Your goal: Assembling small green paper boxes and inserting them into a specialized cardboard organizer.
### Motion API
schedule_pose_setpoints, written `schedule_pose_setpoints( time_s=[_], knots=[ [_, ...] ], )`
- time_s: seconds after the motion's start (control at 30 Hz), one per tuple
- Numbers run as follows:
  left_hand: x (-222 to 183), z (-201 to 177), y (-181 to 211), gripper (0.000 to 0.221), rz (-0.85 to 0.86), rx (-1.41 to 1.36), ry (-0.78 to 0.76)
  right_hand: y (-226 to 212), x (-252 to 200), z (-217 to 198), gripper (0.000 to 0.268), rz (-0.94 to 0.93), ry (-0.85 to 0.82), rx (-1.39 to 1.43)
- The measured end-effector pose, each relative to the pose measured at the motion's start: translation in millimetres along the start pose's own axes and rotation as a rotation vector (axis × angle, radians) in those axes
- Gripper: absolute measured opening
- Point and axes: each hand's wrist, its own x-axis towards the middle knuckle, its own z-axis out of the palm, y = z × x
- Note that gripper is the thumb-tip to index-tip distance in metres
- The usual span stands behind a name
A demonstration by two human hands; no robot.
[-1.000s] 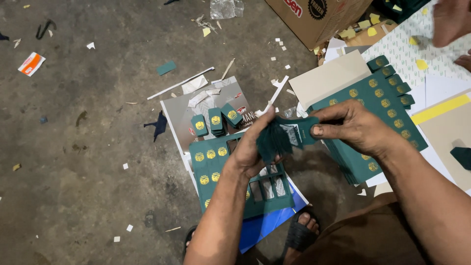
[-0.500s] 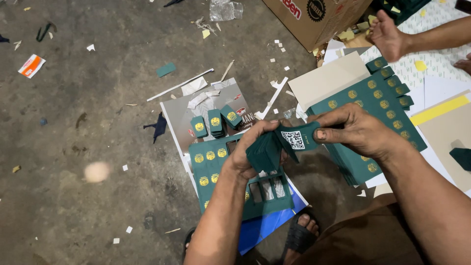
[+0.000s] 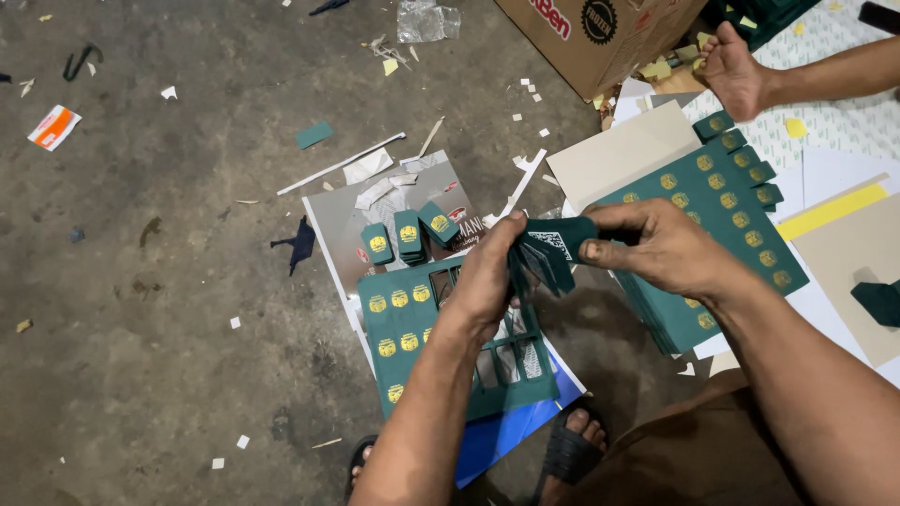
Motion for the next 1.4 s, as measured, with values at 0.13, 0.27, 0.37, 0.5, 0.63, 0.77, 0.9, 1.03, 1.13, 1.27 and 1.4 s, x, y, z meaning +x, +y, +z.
schedule_pose_setpoints(
  time_s=[0.13,0.27,0.37,0.5,0.63,0.77,0.9,1.03,1.13,1.27,1.4],
  knots=[
    [8.7,-19.6,-17.4,0.042,0.019,0.004,-0.083,1.6,-2.7,-3.1,0.042,0.002,0.011,0.078],
    [-1.5,-13.8,-5.3,0.041,-0.032,-0.103,-0.188,13.2,-3.5,-8.0,0.042,-0.003,0.012,0.301],
    [-5.1,-9.9,0.9,0.038,-0.075,-0.153,-0.183,18.3,-4.4,-9.6,0.034,-0.045,-0.030,0.471],
    [2.0,-19.6,-9.0,0.039,-0.115,-0.193,-0.272,11.4,-5.7,-9.2,0.026,-0.045,-0.062,0.551],
    [3.5,-22.0,-10.8,0.040,-0.109,-0.260,-0.412,20.0,-5.7,-13.4,0.022,-0.050,-0.058,0.541],
    [6.7,-26.4,-14.1,0.041,-0.141,-0.274,-0.401,26.2,-4.9,-16.4,0.015,-0.069,-0.077,0.503],
    [16.5,-36.9,-26.6,0.036,-0.195,-0.373,-0.393,28.9,-5.4,-17.7,0.016,-0.073,-0.110,0.478],
    [15.7,-35.5,-25.8,0.035,-0.199,-0.385,-0.359,4.3,-10.2,-9.7,0.020,-0.044,-0.123,0.480],
    [17.6,-37.2,-27.9,0.039,-0.174,-0.369,-0.337,0.5,-10.7,-7.8,0.023,-0.033,-0.130,0.475],
    [14.3,-30.6,-20.9,0.042,-0.190,-0.408,-0.362,0.3,-10.8,-7.2,0.030,-0.002,-0.137,0.475],
    [9.8,-24.1,-14.9,0.042,-0.202,-0.382,-0.330,8.8,-9.2,-9.7,0.034,-0.003,-0.157,0.484]
  ],
)
